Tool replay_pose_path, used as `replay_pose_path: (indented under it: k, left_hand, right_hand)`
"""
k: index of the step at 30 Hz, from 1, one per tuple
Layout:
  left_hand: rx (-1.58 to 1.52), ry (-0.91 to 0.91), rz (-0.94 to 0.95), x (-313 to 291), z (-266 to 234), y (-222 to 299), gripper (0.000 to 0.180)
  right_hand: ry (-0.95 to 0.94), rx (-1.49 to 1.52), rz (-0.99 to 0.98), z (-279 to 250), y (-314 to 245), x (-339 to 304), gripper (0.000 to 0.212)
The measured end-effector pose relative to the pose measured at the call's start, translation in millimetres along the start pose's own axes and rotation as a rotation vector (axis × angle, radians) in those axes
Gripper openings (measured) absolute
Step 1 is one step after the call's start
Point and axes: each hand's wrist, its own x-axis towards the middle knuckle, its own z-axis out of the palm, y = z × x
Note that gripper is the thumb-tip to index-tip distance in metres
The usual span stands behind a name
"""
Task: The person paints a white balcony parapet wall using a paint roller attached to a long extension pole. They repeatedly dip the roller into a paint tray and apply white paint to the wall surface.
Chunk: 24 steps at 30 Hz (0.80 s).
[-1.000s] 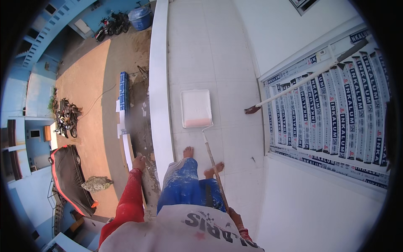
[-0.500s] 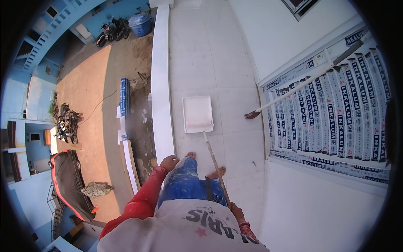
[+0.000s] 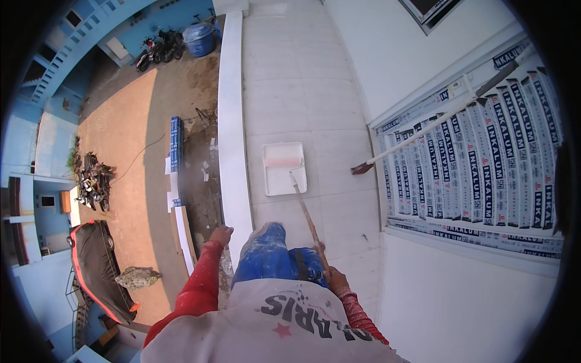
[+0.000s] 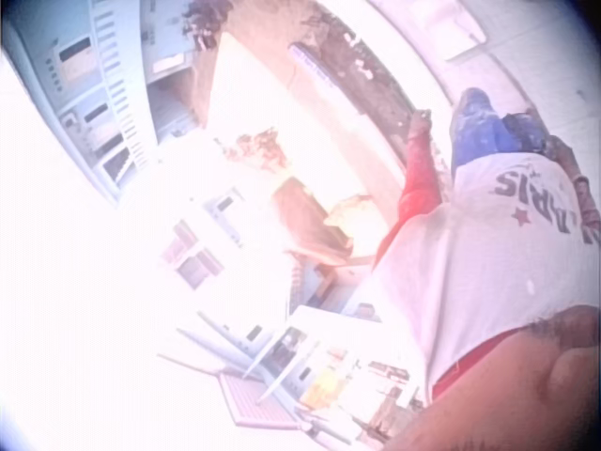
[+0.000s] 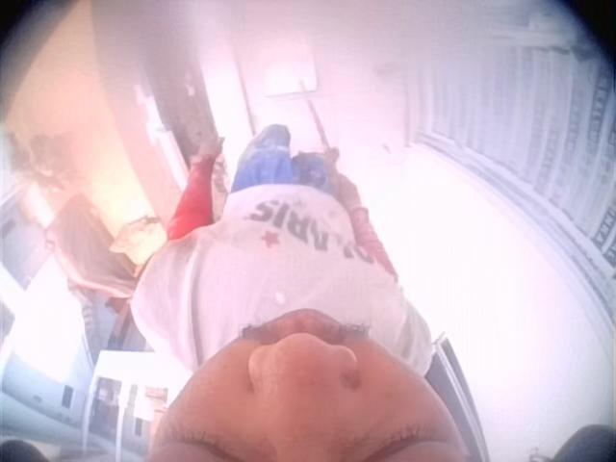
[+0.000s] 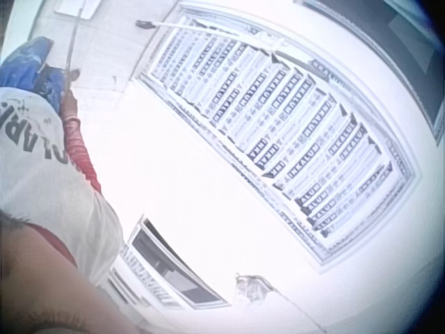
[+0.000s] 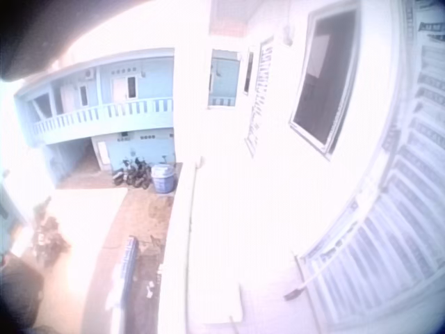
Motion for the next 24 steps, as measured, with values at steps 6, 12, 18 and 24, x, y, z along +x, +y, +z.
replay_pose_path:
  k: [6,12,18,24]
  left_hand:
    - [-0.037,0.033,0.057,-7,1,10,0.048]
    - [-0.073,0.052,0.008,-18,13,-24,0.050]
    - [0.257,-0.006,0.164,2,40,-62,0.049]
    - [-0.147,-0.023,-0.011,1,35,-19,0.048]
  right_hand:
    - [-0.034,-0.049,0.077,-8,7,-20,0.038]
    - [-0.060,-0.113,0.050,-16,36,-58,0.038]
    - [-0.055,-0.118,0.098,-10,16,-29,0.040]
    - [-0.107,-0.100,0.160,-5,21,-51,0.042]
